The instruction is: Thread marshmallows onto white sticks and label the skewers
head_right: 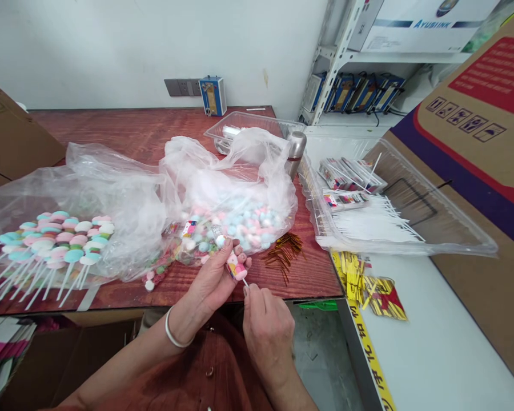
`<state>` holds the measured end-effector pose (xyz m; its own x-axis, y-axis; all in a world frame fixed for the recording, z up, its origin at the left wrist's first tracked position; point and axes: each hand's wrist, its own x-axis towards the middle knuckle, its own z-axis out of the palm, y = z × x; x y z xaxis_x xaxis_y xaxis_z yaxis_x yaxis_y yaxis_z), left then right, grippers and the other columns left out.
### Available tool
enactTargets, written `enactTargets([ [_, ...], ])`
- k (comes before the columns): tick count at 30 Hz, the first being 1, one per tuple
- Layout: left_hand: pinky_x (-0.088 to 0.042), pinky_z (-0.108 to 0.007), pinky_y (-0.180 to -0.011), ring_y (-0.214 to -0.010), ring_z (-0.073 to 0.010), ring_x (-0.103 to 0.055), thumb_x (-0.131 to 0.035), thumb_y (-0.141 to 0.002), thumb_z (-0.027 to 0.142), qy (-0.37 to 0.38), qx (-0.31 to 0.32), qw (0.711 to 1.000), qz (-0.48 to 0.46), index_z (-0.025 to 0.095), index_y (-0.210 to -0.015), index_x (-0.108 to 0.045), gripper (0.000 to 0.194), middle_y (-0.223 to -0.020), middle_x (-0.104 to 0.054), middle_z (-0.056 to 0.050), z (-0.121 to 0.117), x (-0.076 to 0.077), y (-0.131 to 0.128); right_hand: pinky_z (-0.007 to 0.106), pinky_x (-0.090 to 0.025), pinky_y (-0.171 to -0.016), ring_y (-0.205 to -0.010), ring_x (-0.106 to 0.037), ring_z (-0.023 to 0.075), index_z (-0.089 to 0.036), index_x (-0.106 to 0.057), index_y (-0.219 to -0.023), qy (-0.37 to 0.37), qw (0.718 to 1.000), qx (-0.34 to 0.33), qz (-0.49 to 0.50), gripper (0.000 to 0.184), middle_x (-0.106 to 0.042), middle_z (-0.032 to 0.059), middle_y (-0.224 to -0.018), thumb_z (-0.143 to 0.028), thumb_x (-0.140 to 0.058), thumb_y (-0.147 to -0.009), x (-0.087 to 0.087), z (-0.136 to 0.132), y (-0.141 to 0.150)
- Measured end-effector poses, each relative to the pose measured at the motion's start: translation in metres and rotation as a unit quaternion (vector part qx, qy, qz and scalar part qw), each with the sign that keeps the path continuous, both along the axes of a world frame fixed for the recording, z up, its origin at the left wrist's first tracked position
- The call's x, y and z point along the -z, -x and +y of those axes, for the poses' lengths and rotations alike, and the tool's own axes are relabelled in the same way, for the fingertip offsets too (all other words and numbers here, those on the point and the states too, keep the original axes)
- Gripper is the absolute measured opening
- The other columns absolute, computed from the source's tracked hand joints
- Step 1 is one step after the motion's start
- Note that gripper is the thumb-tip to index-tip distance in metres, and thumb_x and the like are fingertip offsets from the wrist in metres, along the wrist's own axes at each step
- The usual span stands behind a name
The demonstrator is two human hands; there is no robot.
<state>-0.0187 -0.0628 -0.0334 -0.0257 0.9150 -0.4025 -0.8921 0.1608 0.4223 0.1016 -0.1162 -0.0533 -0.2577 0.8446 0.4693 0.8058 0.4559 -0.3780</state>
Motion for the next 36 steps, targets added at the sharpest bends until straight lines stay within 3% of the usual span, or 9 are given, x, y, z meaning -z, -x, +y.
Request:
enactTargets([
  [2, -0.049, -0.025, -0.065, -0.06, -0.0091, -0.055, -0.081, -0.075, 0.031, -0.015, 0.017, 1.0, 0.018, 0.015, -0.081, -0.058, 0.028, -0.069, -0.058, 0.002, -0.004, 0.003, -0.008, 0.025, -0.04, -0.059, -0.06, -0.06, 0.0149, -0.019, -0.064, -0.085, 0.099, 0.989, 0.004, 0.113, 0.029, -0.067, 0.0026, -0.07, -0.029, -0.042, -0.102, -0.001, 0.002, 0.004],
  [5, -0.045, -0.024, -0.065, -0.062, -0.0097, -0.054, -0.082, -0.072, 0.033, -0.024, 0.039, 0.998, 0.05, 0.015, -0.077, -0.06, 0.029, -0.07, -0.06, 0.001, -0.009, 0.006, -0.019, 0.026, -0.048, -0.066, -0.076, -0.066, 0.0181, -0.019, -0.067, -0.096, 0.215, 0.932, 0.024, 0.292, 0.031, -0.072, 0.0055, -0.087, -0.038, -0.043, -0.1, -0.005, 0.012, 0.011],
  [9, -0.044, -0.024, -0.071, -0.07, -0.0119, -0.058, -0.082, -0.071, 0.031, -0.024, 0.029, 0.994, 0.099, 0.014, -0.088, -0.066, 0.029, -0.075, -0.065, -0.002, -0.01, 0.009, -0.017, 0.025, -0.048, -0.061, -0.071, -0.062, 0.0185, -0.018, -0.069, -0.087, 0.29, 0.874, 0.016, 0.39, 0.036, -0.067, 0.002, -0.07, -0.048, -0.05, -0.094, -0.004, 0.015, 0.011],
  [19, -0.047, -0.03, -0.087, -0.087, -0.0207, -0.065, -0.077, -0.076, 0.04, -0.024, 0.039, 0.988, 0.15, 0.015, -0.087, -0.072, 0.027, -0.082, -0.072, -0.007, -0.017, 0.02, -0.03, 0.033, -0.052, -0.082, -0.094, -0.064, 0.0228, -0.019, -0.069, -0.106, 0.301, 0.825, 0.019, 0.478, 0.032, -0.071, 0.0078, -0.094, -0.044, -0.055, -0.091, 0.016, 0.019, 0.02],
  [22, -0.046, -0.026, -0.087, -0.087, -0.0182, -0.065, -0.073, -0.079, 0.039, -0.05, 0.041, 0.978, 0.198, 0.015, -0.089, -0.074, 0.026, -0.086, -0.073, -0.007, -0.02, 0.023, -0.03, 0.029, -0.051, -0.077, -0.083, -0.061, 0.0178, -0.019, -0.065, -0.095, 0.352, 0.774, 0.016, 0.526, 0.026, -0.069, 0.0045, -0.092, -0.043, -0.055, -0.093, 0.015, 0.018, 0.024],
  [26, -0.04, -0.022, -0.047, -0.043, -0.0103, -0.048, -0.069, -0.08, 0.047, -0.004, 0.094, 0.968, 0.233, 0.015, -0.095, -0.071, 0.036, -0.052, -0.057, 0.003, -0.023, 0.033, -0.025, 0.019, -0.042, -0.055, -0.063, -0.05, 0.0104, -0.021, -0.06, -0.099, 0.374, 0.681, 0.037, 0.628, 0.024, -0.061, -0.0024, -0.078, -0.042, -0.063, -0.088, 0.007, 0.016, 0.028],
  [29, -0.028, -0.02, -0.035, -0.035, -0.0096, -0.042, -0.067, -0.077, 0.046, 0.001, 0.158, 0.953, 0.259, 0.013, -0.094, -0.068, 0.037, -0.046, -0.051, 0.005, -0.023, 0.036, -0.018, 0.016, -0.028, -0.041, -0.047, -0.032, 0.0057, -0.02, -0.057, -0.083, 0.39, 0.604, 0.039, 0.693, 0.03, -0.045, -0.0087, -0.059, -0.046, -0.071, -0.08, 0.001, 0.021, 0.028],
  [32, -0.04, -0.021, -0.044, -0.048, -0.0121, -0.054, -0.069, -0.071, 0.033, -0.058, 0.199, 0.959, 0.194, 0.013, -0.098, -0.069, 0.034, -0.06, -0.063, -0.001, -0.021, 0.027, -0.008, 0.015, -0.019, -0.036, -0.042, -0.016, 0.003, -0.021, -0.046, -0.069, 0.41, 0.564, 0.021, 0.717, 0.043, -0.032, -0.0128, -0.052, -0.049, -0.077, -0.073, -0.001, 0.029, 0.025],
  [36, -0.051, -0.028, -0.079, -0.08, -0.0161, -0.064, -0.069, -0.078, 0.03, -0.102, 0.143, 0.967, 0.184, 0.015, -0.103, -0.074, 0.029, -0.091, -0.073, -0.008, -0.019, 0.013, 0.002, 0.016, -0.017, -0.035, -0.041, -0.012, 0.0025, -0.021, -0.048, -0.074, 0.443, 0.555, 0.005, 0.704, 0.043, -0.033, -0.0132, -0.053, -0.053, -0.078, -0.071, 0.001, 0.029, 0.022],
])
